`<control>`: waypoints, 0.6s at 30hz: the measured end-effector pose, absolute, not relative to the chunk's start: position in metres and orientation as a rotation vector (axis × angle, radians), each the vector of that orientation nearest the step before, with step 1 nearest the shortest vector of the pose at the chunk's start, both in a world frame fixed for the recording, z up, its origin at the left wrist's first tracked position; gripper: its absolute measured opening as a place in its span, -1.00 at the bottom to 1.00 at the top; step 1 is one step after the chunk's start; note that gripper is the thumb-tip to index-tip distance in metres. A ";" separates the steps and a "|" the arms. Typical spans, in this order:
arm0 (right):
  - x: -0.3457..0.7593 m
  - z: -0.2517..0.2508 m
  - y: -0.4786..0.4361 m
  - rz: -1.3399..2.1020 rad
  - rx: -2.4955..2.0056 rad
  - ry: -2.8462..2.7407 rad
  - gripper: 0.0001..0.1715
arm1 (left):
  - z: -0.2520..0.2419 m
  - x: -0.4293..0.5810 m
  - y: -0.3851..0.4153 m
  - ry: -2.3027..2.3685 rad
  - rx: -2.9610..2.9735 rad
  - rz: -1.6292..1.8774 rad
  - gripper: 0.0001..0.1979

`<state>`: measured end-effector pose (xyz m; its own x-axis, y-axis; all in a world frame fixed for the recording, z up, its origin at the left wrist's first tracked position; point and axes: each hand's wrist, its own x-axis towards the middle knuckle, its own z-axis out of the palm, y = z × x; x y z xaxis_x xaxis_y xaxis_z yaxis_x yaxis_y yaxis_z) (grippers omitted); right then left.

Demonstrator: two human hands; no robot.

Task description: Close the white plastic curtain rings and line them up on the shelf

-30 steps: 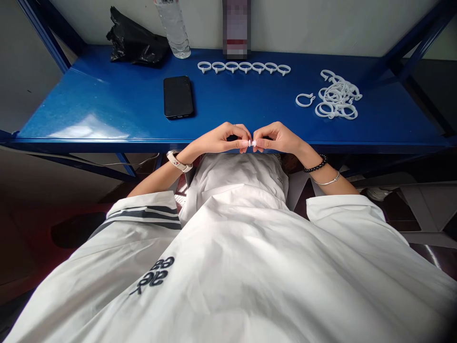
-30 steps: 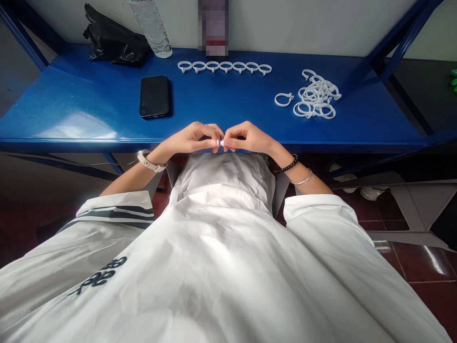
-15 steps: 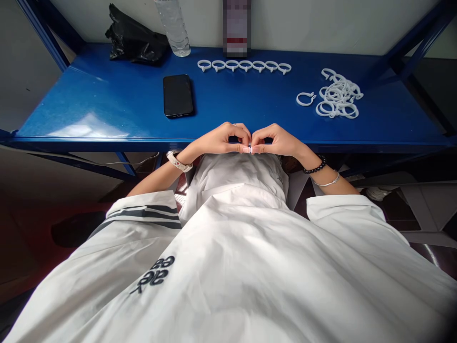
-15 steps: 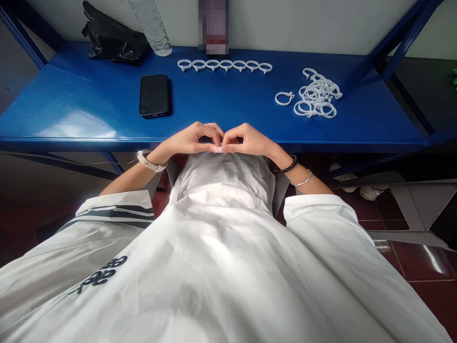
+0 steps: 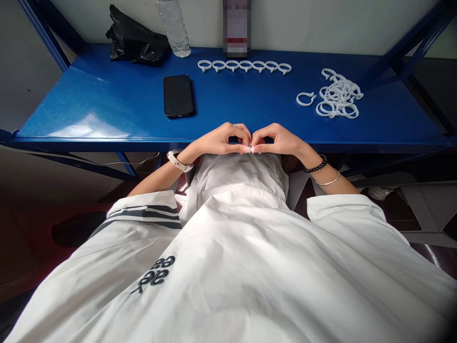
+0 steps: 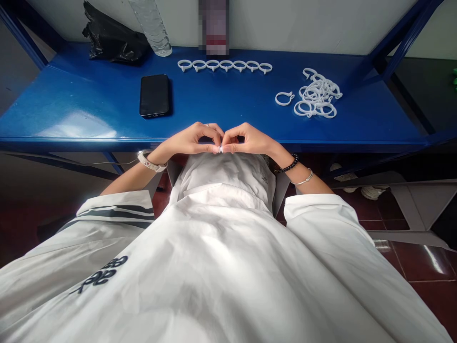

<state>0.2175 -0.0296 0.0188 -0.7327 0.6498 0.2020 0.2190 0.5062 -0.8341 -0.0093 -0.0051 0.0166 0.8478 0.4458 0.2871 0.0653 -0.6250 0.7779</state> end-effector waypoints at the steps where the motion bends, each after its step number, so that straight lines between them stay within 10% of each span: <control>1: 0.218 0.019 -0.029 1.161 -0.709 -2.246 -0.47 | 0.017 -0.009 -0.005 0.366 2.190 0.591 -0.43; 18: 0.219 0.019 -0.027 1.206 -0.658 -2.216 -0.48 | 0.015 -0.010 -0.004 0.304 2.193 0.598 -0.45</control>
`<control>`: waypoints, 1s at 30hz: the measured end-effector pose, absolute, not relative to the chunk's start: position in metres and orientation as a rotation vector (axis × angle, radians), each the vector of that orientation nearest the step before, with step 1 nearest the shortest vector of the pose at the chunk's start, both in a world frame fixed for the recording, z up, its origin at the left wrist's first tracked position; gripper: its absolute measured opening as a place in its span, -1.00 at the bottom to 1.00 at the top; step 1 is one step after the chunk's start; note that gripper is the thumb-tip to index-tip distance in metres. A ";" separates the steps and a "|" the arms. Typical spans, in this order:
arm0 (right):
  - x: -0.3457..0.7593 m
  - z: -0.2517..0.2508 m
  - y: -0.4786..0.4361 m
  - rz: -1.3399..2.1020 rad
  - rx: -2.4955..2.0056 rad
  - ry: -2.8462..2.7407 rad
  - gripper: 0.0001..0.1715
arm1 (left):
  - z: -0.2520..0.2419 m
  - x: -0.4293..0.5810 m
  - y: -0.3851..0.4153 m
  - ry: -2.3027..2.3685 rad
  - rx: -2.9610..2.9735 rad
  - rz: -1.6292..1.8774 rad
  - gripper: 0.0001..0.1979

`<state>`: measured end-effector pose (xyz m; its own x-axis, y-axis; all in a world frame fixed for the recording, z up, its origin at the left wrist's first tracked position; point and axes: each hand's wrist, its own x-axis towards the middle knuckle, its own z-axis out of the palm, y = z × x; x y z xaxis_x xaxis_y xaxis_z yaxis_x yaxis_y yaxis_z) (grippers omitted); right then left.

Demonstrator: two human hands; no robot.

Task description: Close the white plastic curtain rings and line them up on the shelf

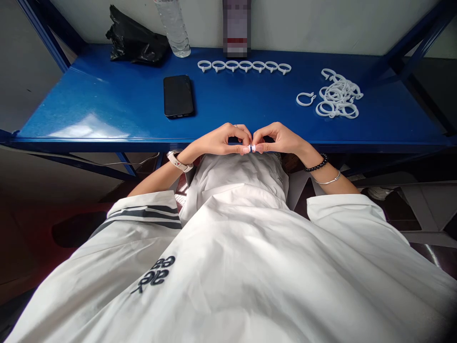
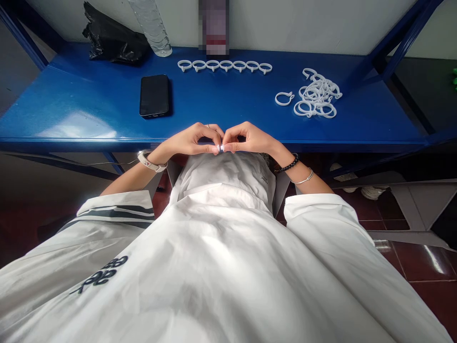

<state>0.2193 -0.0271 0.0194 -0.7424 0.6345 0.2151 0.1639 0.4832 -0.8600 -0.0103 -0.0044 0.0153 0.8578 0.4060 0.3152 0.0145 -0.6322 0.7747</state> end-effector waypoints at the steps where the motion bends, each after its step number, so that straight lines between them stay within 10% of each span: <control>1: 0.219 0.019 -0.027 1.207 -0.655 -2.212 -0.48 | 0.016 -0.010 -0.004 0.306 2.195 0.594 -0.45; 30: 0.220 0.017 -0.027 1.201 -0.638 -2.191 -0.49 | 0.017 -0.010 -0.005 0.318 2.188 0.598 -0.45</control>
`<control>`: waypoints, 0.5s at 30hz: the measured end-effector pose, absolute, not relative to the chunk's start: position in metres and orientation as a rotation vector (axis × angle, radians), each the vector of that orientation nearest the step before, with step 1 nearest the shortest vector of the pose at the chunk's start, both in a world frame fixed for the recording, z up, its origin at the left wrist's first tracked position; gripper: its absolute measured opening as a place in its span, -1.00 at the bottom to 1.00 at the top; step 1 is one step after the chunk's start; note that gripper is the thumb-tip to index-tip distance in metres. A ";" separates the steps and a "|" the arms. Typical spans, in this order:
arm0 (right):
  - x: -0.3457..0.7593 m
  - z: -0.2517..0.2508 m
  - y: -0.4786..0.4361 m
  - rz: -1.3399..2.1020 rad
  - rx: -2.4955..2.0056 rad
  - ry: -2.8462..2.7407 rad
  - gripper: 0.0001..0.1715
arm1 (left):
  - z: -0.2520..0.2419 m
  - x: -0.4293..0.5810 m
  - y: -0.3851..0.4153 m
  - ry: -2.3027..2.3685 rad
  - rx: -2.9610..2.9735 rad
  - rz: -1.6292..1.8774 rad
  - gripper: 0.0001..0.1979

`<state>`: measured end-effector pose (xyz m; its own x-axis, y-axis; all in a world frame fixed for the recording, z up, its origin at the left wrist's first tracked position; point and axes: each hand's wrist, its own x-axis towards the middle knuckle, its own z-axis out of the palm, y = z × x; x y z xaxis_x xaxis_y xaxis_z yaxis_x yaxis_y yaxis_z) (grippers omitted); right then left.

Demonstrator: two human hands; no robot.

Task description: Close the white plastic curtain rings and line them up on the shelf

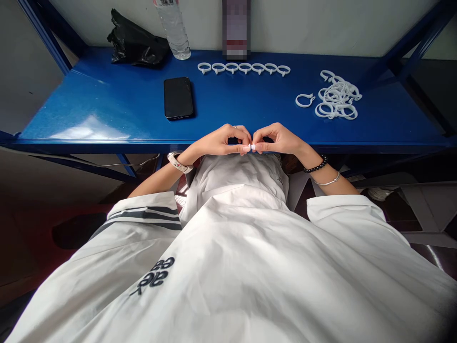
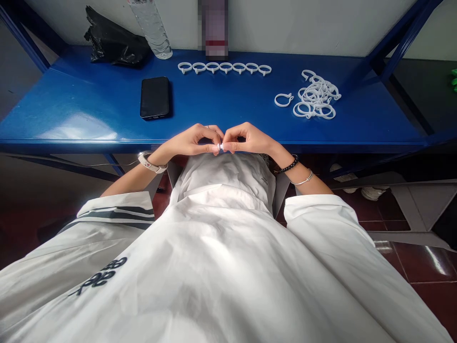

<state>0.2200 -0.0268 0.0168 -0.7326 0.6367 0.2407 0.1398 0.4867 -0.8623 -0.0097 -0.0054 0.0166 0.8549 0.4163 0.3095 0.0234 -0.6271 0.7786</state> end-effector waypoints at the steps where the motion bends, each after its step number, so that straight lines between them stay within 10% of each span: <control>1: 0.221 0.016 -0.026 1.208 -0.624 -2.180 -0.49 | 0.017 -0.010 -0.006 0.315 2.180 0.598 -0.45; 15: 0.220 0.017 -0.027 1.194 -0.639 -2.190 -0.46 | 0.017 -0.009 -0.005 0.298 2.191 0.606 -0.44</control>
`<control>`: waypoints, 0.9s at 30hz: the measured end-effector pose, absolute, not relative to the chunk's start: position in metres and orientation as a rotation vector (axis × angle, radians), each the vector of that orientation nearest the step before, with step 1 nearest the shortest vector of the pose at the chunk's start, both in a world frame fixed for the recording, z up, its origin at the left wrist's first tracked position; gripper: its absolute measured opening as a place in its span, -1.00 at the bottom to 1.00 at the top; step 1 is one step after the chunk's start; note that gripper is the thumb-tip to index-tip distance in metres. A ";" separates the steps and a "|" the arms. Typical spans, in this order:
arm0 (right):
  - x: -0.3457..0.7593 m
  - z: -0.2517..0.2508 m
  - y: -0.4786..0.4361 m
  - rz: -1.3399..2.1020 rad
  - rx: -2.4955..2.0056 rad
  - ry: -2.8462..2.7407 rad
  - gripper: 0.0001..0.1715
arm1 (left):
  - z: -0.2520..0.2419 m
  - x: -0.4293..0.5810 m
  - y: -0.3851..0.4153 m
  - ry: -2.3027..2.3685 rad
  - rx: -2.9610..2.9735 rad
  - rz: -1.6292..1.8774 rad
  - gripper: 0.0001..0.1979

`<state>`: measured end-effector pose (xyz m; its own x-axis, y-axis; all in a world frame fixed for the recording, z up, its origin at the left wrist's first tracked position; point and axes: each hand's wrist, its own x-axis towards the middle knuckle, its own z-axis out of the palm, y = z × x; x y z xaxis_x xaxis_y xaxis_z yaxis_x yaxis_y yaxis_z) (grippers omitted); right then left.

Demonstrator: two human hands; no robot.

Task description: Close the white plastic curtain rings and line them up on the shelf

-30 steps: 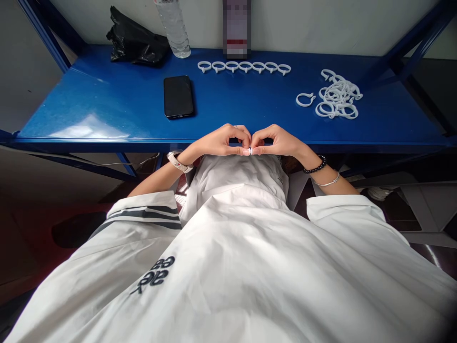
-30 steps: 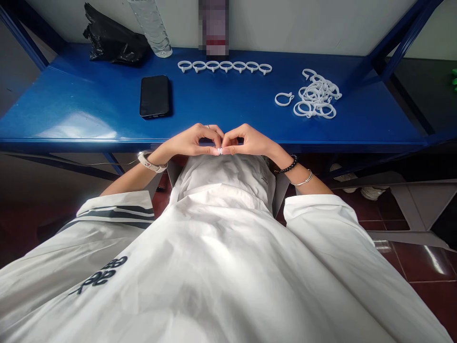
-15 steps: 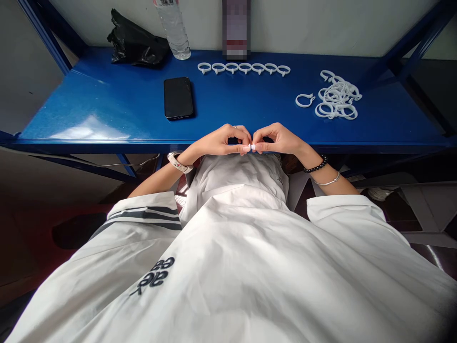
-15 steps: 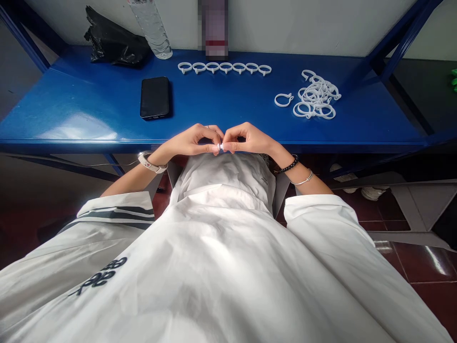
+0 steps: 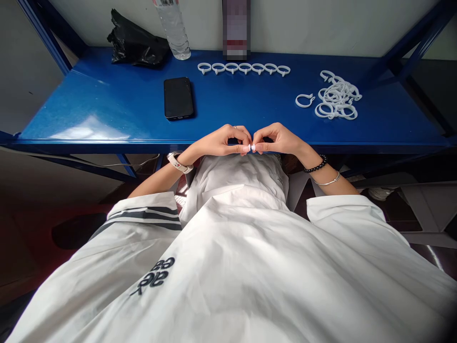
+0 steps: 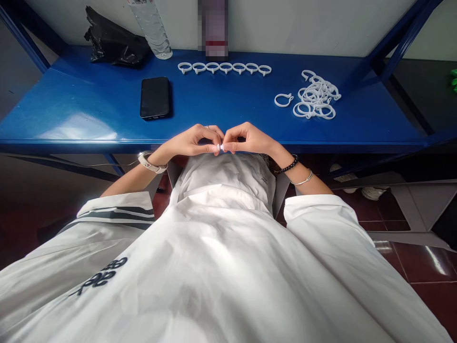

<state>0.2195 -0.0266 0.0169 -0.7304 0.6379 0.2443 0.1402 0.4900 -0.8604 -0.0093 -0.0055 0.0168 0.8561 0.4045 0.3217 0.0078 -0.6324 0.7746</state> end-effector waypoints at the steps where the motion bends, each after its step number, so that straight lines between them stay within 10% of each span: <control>1: 0.219 0.017 -0.027 1.183 -0.651 -2.206 -0.46 | 0.017 -0.009 -0.006 0.306 2.200 0.604 -0.45; 27: 0.217 0.018 -0.029 1.136 -0.690 -2.213 -0.44 | 0.018 -0.010 -0.005 0.345 2.206 0.586 -0.43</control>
<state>0.2171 -0.0292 0.0184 -0.7153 0.6569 0.2383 0.1895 0.5106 -0.8387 -0.0098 -0.0051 0.0176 0.8549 0.4270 0.2946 0.0514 -0.6348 0.7709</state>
